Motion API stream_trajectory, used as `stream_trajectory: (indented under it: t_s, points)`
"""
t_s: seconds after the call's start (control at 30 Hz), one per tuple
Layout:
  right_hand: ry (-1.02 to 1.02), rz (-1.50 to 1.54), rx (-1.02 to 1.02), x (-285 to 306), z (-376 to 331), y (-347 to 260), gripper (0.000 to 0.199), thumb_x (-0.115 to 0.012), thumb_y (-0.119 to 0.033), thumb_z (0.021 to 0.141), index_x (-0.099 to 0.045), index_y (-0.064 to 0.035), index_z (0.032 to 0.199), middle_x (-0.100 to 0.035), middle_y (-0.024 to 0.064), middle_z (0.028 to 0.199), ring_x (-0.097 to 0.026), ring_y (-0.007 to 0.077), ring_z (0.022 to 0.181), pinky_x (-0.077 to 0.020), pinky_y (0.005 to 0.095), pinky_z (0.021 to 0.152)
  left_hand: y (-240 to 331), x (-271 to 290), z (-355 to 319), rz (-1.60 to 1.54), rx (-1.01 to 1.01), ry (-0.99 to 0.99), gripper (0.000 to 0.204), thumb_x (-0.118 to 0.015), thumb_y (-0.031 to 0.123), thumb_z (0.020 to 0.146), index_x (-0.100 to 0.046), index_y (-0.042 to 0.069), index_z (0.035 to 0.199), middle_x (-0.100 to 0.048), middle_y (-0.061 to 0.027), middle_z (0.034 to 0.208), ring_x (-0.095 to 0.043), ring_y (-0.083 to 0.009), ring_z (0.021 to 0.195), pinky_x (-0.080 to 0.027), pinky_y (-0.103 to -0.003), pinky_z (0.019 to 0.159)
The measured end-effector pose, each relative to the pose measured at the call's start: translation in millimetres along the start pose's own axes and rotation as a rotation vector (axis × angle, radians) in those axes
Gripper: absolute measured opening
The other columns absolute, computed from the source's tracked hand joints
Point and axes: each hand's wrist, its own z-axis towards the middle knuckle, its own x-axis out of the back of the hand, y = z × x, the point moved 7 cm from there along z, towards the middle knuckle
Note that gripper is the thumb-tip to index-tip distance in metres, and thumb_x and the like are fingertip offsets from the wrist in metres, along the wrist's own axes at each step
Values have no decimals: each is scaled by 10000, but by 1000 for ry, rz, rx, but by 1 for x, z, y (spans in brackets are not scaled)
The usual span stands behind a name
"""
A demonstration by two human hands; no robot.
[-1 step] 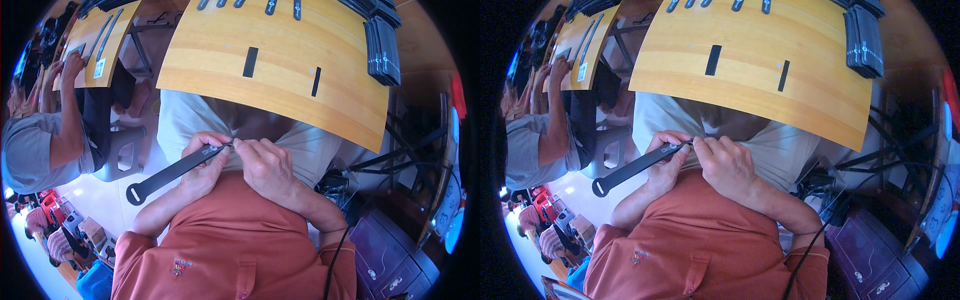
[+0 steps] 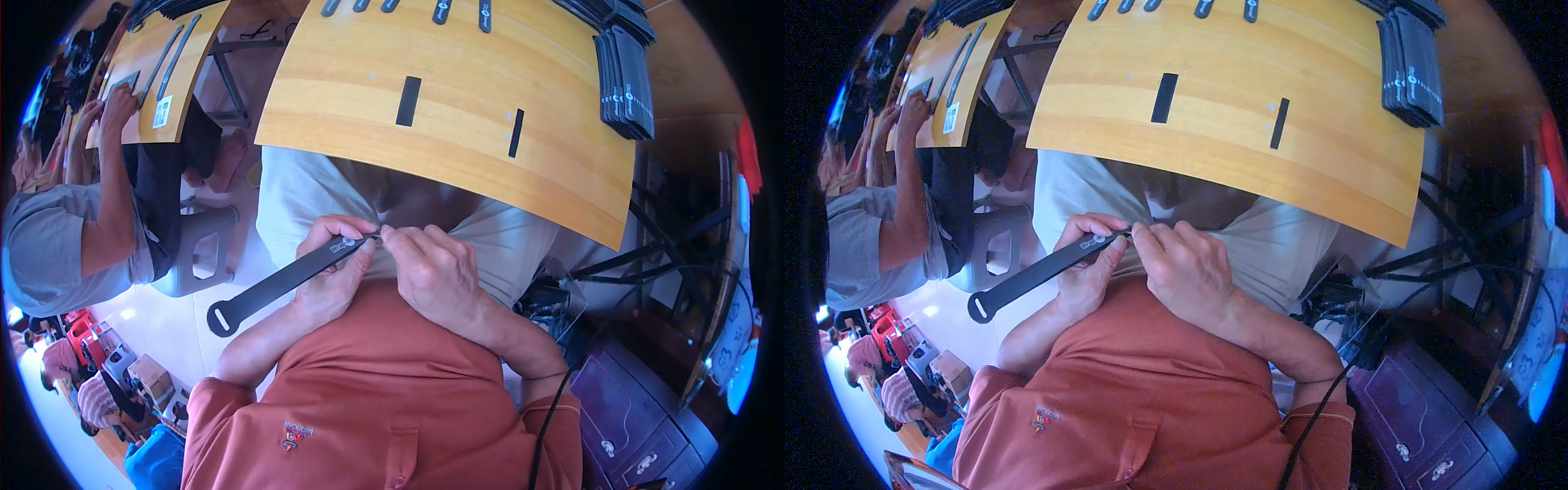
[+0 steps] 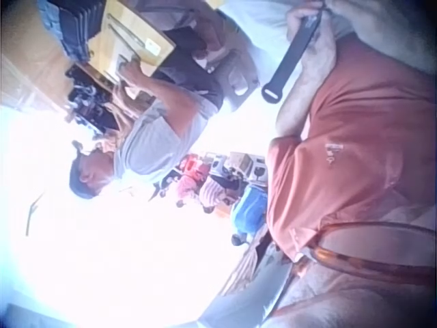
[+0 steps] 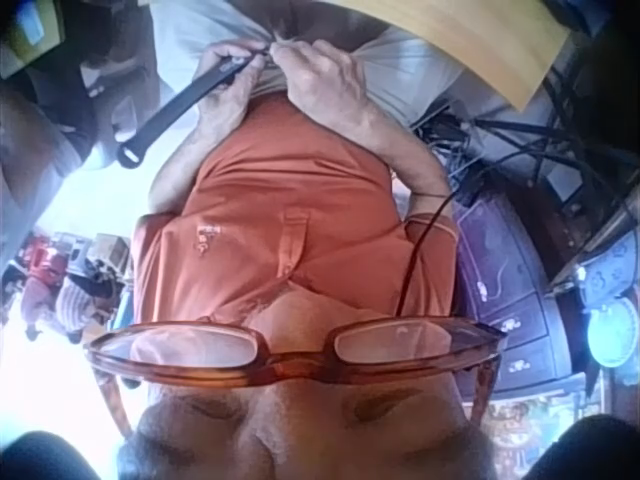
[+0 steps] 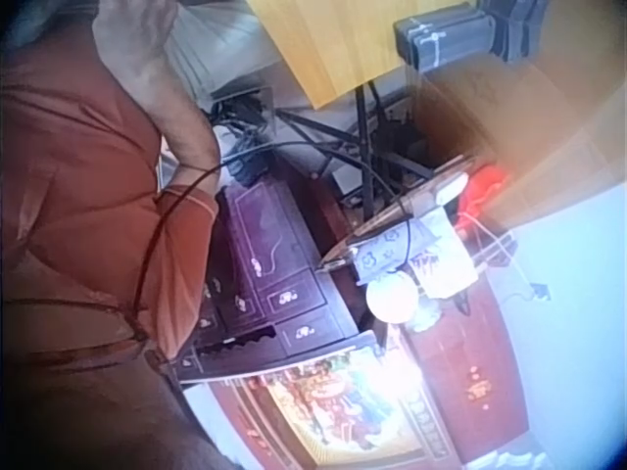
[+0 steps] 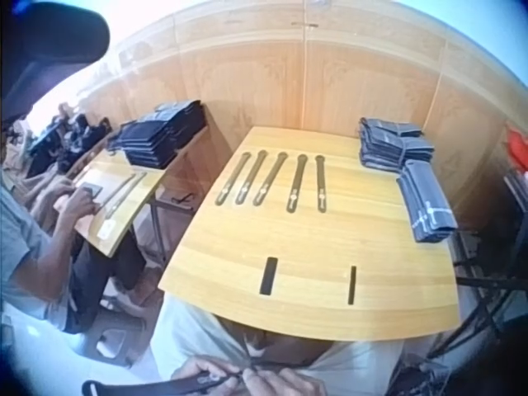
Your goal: Inspecting and preparing black textile straps at a workstation using a small needle tool.
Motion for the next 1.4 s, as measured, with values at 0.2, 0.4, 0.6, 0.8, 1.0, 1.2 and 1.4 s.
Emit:
stream_trajectory:
  t_s: [0.2,0.4,0.6,0.8,1.0,1.2,1.4]
  points:
    - [30,-86,47,5,2,-3,253,-643,-108,773,-679,-10,1003,-666,44,838,-597,173,675,-524,317,554,12,-4,4,245,-160,11,264,-686,-88,842,-502,39,983,-661,-126,1013,-647,-160,882,-517,-280,761]
    - [36,-87,18,6,2,-1,302,-660,24,690,-681,6,990,-686,81,861,-607,204,651,-523,324,549,12,-5,5,251,-146,9,262,-689,-84,843,-500,37,978,-660,-129,1000,-651,-169,875,-522,-290,768]
    - [134,208,27,-3,-1,19,232,-680,45,736,-684,1,964,-697,101,811,-622,224,610,-521,347,531,2,-4,5,-82,26,-44,197,-648,-48,897,-506,46,996,-621,-111,1064,-600,-147,968,-498,-274,861]
    - [171,452,0,-7,-3,29,210,-712,79,749,-686,-8,938,-703,110,793,-636,235,608,-516,350,526,-7,-3,8,-317,168,-81,167,-653,0,917,-514,47,997,-632,-106,1070,-615,-156,984,-530,-293,845]
    - [203,347,55,-1,-1,23,253,-689,79,735,-684,-24,965,-700,95,788,-631,230,603,-512,344,516,-15,-6,8,-501,227,-43,163,-642,-3,923,-526,48,1026,-627,-122,1097,-621,-149,972,-569,-294,814]
    - [206,241,49,1,-3,20,290,-691,64,729,-674,-27,1004,-695,89,788,-625,225,597,-504,341,508,-18,0,8,-353,234,55,187,-641,-13,919,-552,29,1078,-610,-127,1142,-622,-162,963,-564,-298,816]
    - [165,179,-31,3,-3,17,315,-673,41,737,-669,-17,1046,-693,89,795,-623,230,596,-512,348,516,-7,-3,5,-59,43,53,174,-673,-26,900,-580,8,1043,-631,-121,1109,-625,-148,939,-527,-277,813]
